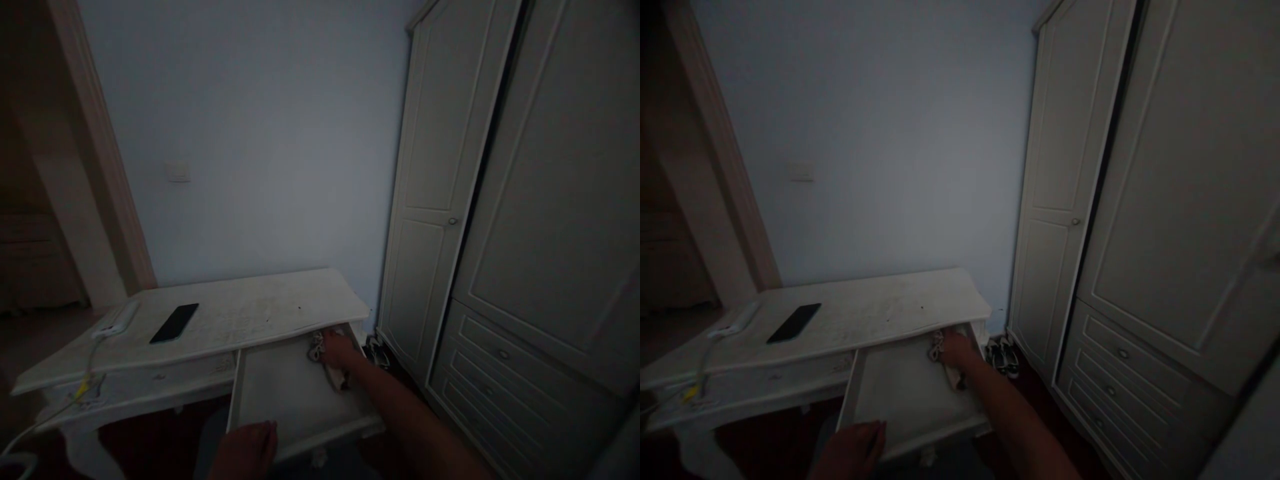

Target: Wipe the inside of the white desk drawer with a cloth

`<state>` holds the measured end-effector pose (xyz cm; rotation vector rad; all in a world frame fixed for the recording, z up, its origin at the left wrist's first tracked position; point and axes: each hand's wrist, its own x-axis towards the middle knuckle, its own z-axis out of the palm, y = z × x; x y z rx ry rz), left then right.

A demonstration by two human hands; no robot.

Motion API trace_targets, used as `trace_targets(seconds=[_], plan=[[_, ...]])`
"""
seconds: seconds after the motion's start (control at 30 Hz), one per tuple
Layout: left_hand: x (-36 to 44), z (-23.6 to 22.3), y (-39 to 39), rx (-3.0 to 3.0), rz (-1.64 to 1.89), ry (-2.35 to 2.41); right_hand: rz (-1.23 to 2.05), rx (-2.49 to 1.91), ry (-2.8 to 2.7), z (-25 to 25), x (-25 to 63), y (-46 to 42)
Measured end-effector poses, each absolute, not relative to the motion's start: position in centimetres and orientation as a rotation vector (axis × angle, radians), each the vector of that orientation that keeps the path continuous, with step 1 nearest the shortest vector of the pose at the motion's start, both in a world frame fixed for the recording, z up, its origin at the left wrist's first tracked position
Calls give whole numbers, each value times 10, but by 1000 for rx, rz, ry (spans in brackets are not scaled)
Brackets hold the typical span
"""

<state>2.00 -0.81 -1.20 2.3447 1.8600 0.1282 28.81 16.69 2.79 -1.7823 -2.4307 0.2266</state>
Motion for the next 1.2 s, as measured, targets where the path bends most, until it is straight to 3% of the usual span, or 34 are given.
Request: trace_targets(seconds=[0.2,0.43,0.6,0.7,0.8,0.87,0.97,1.07,1.2], plan=[[18,-8,-5,2296,34,1841,180,-1763,-2323,11,169,162],[20,-3,-6,2314,-35,1858,247,-1154,-2711,-15,115,134],[19,5,-12,2335,122,1765,680,-865,-3099,-26,154,121],[13,1,-12,2306,153,1700,876,-984,-3113,-22,186,116],[10,-4,-10,2260,172,1731,891,-1252,-3129,2,232,113],[12,-5,-10,2267,175,1753,710,-1439,-3147,30,274,106],[15,-4,-12,2306,141,1739,522,-1523,-2945,77,351,87],[16,-3,-14,2345,130,1712,962,-1321,-2579,104,424,65],[13,-7,-12,2350,131,1686,917,-1423,-2125,74,465,56]])
